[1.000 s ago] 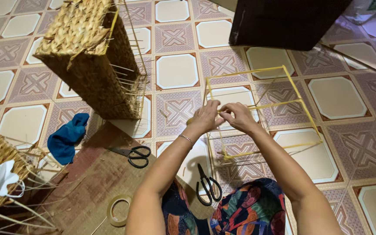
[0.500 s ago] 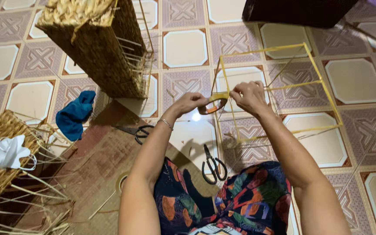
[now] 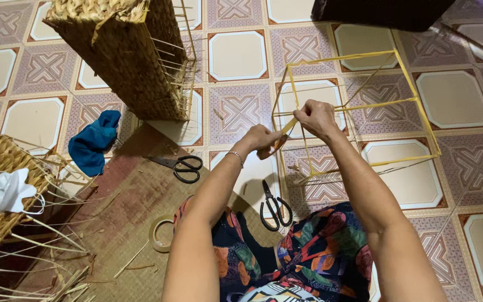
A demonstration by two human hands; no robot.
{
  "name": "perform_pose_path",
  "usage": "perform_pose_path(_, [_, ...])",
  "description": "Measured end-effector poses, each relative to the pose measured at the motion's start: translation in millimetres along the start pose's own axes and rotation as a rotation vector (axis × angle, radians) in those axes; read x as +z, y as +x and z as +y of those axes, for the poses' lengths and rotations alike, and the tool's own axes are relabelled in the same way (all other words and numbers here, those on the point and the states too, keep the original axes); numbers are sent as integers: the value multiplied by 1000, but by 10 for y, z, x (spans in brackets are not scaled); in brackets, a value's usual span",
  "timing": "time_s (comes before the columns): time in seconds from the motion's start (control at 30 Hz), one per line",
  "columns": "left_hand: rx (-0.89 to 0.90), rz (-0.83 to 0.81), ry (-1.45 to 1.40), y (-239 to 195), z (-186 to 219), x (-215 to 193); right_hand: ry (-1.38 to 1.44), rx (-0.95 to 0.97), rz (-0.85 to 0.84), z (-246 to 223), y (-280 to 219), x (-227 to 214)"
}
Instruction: The person sits on the floor and assembles a rectangular bamboo frame by wrapping and securing joints with adhesive tape. They use scissors to cut the tape and repeatedly adjust the frame's position to ensure the structure is stable.
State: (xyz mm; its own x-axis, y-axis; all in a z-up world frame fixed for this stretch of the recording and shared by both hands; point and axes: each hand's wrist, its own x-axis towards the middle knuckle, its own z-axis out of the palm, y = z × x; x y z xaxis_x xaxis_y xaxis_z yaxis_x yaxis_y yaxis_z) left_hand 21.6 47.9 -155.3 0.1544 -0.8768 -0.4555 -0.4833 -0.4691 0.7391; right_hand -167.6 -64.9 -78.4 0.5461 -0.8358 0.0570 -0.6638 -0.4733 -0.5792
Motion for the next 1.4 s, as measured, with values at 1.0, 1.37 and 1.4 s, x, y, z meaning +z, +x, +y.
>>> perform_pose_path(1.0, [514, -176, -474, -104, 1691, 254, 931, 179, 298, 2140, -664, -433])
perform_pose_path(1.37, [313, -34, -184, -222, 1581, -912, 770, 173, 370, 1966, -785, -438])
perform_pose_path(1.4, [289, -49, -168, -273, 1570, -1036, 753, 179, 378, 1970, -791, -440])
